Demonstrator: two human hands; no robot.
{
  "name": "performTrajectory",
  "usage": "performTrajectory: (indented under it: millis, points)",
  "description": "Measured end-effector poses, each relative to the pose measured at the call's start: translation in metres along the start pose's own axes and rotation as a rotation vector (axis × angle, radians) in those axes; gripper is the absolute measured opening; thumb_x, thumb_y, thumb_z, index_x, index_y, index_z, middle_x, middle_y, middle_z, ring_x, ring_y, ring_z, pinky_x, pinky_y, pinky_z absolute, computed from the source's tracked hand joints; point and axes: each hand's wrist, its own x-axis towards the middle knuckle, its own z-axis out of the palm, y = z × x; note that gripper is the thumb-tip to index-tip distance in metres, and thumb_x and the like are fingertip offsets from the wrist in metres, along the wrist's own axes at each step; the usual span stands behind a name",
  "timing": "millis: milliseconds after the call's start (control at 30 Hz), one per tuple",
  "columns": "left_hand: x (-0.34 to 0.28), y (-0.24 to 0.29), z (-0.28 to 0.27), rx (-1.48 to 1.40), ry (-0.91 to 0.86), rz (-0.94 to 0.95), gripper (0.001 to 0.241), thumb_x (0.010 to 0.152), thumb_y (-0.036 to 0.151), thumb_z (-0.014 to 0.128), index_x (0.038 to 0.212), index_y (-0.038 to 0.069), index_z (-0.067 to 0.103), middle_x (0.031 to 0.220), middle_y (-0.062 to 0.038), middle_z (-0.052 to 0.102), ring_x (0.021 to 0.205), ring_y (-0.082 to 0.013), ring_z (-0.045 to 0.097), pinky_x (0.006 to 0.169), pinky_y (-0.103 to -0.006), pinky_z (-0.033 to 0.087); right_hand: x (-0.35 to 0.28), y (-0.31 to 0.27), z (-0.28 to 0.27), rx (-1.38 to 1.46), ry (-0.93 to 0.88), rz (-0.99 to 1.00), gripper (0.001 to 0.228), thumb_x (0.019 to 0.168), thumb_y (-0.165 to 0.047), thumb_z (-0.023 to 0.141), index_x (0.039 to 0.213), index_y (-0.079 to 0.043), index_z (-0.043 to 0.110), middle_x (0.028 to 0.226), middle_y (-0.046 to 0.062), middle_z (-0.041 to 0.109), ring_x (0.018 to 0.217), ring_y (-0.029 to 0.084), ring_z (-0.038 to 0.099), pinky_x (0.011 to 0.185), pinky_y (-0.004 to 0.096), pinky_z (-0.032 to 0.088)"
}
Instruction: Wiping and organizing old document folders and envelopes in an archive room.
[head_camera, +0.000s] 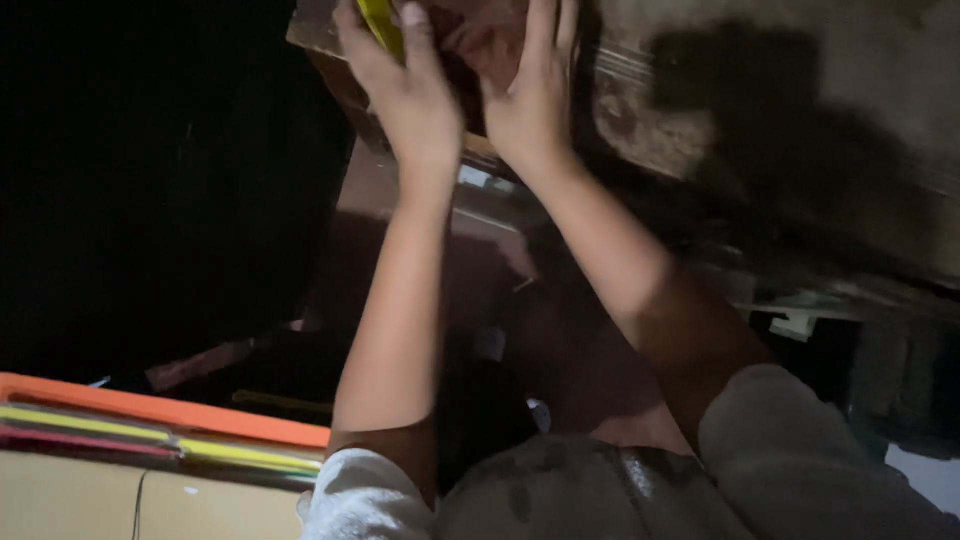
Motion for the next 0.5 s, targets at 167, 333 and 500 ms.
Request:
performTrajectory:
  millis: [167,333,500]
  points:
    - [0.041,-0.065,0.015,-0.444,0.187,-0.039,0.076,0.107,0.006,0.065,0.165,0.005,0.016,0.169,-0.018,0.032,0.159,-0.0302,0.037,0.135,-0.0405,0.036,0.028,0.005,0.048,0.326,0.069,0.065,0.092,0.094,0.001,0.098,0.157,-0.016,0.033,0.161,0.013,0.033,0.157,0.034,0.042,0.131,0.039,0.042]
    - [0.060,-0.081,0.017,0.056,0.154,0.101,0.064,0.096,0.009,0.071,0.150,0.009,0.036,0.137,-0.018,0.061,0.130,-0.0341,0.065,0.110,-0.0407,0.056,0.030,0.030,0.076,0.816,-0.114,0.104,0.093,0.081,0.023,0.059,0.159,-0.022,0.037,0.155,0.010,0.057,0.144,0.024,0.057,0.120,0.030,0.046]
    - [0.076,-0.088,0.026,0.118,0.144,0.082,0.021,0.081,0.003,0.063,0.092,0.013,0.049,0.083,-0.007,0.055,0.072,-0.0246,0.056,0.067,-0.0342,0.045,0.036,0.027,0.064,0.766,-0.275,0.306,0.097,0.086,0.009,0.071,0.163,-0.027,0.025,0.140,0.010,0.063,0.106,0.021,0.058,0.081,0.033,0.049]
